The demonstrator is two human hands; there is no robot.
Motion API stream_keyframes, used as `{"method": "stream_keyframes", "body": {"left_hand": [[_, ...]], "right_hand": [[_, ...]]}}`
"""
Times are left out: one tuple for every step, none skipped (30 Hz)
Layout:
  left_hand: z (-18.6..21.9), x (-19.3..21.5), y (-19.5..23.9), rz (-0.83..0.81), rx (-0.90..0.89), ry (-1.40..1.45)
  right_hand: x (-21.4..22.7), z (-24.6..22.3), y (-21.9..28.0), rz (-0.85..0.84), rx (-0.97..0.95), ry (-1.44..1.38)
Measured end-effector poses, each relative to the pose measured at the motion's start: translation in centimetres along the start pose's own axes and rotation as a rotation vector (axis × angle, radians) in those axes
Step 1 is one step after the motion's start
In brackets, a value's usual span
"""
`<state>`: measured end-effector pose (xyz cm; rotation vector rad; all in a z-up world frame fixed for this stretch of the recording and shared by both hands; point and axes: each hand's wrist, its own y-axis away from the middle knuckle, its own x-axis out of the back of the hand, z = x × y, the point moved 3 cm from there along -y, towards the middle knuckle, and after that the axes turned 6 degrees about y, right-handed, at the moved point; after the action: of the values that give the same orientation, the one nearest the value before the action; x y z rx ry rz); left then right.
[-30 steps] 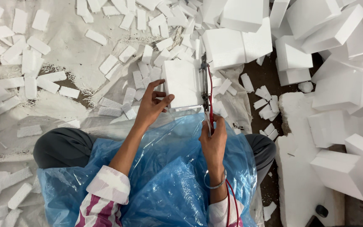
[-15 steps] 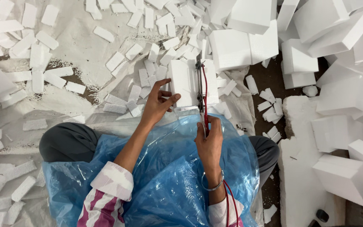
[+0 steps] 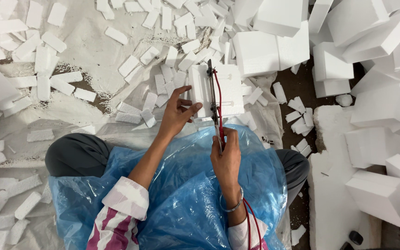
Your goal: The person uses a hot wire cutter to slice channels and shapes into white foam blocks by hand.
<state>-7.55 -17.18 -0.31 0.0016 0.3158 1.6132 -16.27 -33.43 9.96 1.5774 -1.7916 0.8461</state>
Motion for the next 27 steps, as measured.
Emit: {"method": "stream_keyframes", "body": {"left_hand": [[0.1, 0.0, 0.0, 0.003, -0.006, -0.010], [0.2, 0.1, 0.1, 0.005, -0.014, -0.020], [0.3, 0.1, 0.0, 0.005, -0.014, -0.020], [0.3, 0.0, 0.0, 0.007, 0.008, -0.029], [0.3, 0.0, 0.0, 0.010, 0.031, -0.037], [0.3, -0.1, 0.1, 0.012, 0.031, -0.036], [0.2, -0.2, 0.2, 0.013, 0.020, -0.006], [0.2, -0.2, 0.3, 0.013, 0.007, 0.025], [0.1, -0.3, 0.2, 0.015, 0.007, 0.027], [0.0, -0.3, 0.2, 0.016, 0.025, 0.012], [-0.1, -0.3, 0.2, 0.018, 0.043, -0.003], [-0.1, -0.2, 0.2, 0.017, 0.042, -0.003], [-0.1, -0.2, 0.2, 0.013, 0.037, 0.007], [-0.1, -0.2, 0.2, 0.010, 0.031, 0.016], [0.0, 0.0, 0.1, 0.010, 0.031, 0.014], [0.0, 0.1, 0.1, 0.001, 0.040, -0.004], [0.1, 0.3, 0.1, -0.007, 0.050, -0.021], [0.2, 0.7, -0.1, -0.005, 0.053, -0.023], [0.4, 1.2, -0.4, -0.014, 0.058, -0.018], [0.6, 1.6, -0.7, -0.029, 0.062, -0.016], [0.7, 1.9, -0.7, -0.031, 0.064, -0.018], [0.6, 2.1, -0.7, -0.062, 0.111, -0.034], [0.4, 2.2, -0.7, -0.092, 0.157, -0.050], [0.1, 2.2, -0.9, -0.095, 0.160, -0.054], [0.1, 2.2, -1.1, -0.058, 0.047, 0.005], [0.1, 2.5, -1.3, -0.021, -0.065, 0.063], [-0.2, 2.8, -1.7, -0.025, -0.061, 0.057]], "right_hand": [[0.0, -0.1, 0.0, 0.021, 0.035, -0.009], [0.0, -0.1, 0.0, 0.043, 0.072, -0.017], [-0.1, -0.1, 0.0, 0.044, 0.072, -0.017], [-0.2, 0.0, 0.0, 0.042, 0.050, -0.048], [-0.2, 0.2, 0.0, 0.041, 0.027, -0.078], [-0.3, 0.2, 0.1, 0.039, 0.029, -0.077], [-0.5, 0.3, 0.1, 0.035, -0.020, -0.093], [-0.5, 0.5, 0.2, 0.033, -0.070, -0.108], [-0.5, 0.6, 0.2, 0.031, -0.067, -0.106], [-0.5, 0.7, 0.4, 0.010, -0.113, -0.195], [-0.5, 0.9, 0.5, -0.012, -0.160, -0.284], [-0.4, 0.9, 0.7, -0.011, -0.160, -0.285], [0.0, 0.9, 0.8, 0.029, -0.114, -0.319], [0.2, 1.0, 0.8, 0.069, -0.068, -0.354], [0.4, 1.3, 0.6, 0.070, -0.068, -0.356], [0.9, 1.7, 0.3, 0.132, -0.030, -0.393], [1.4, 2.3, 0.0, 0.194, 0.008, -0.429], [1.8, 3.0, -0.3, 0.191, 0.006, -0.431], [2.4, 3.8, -0.8, 0.256, 0.023, -0.432], [3.0, 4.7, -1.1, 0.326, 0.039, -0.433], [3.2, 5.5, -1.5, 0.328, 0.035, -0.434], [3.3, 6.6, -1.7, 0.345, -0.021, -0.444], [3.3, 7.6, -1.8, 0.362, -0.077, -0.454], [3.2, 8.4, -1.9, 0.364, -0.083, -0.456], [2.9, 9.3, -2.1, 0.376, -0.141, -0.453], [2.6, 10.1, -2.0, 0.387, -0.200, -0.451], [2.4, 10.6, -2.0, 0.389, -0.207, -0.454]]}}
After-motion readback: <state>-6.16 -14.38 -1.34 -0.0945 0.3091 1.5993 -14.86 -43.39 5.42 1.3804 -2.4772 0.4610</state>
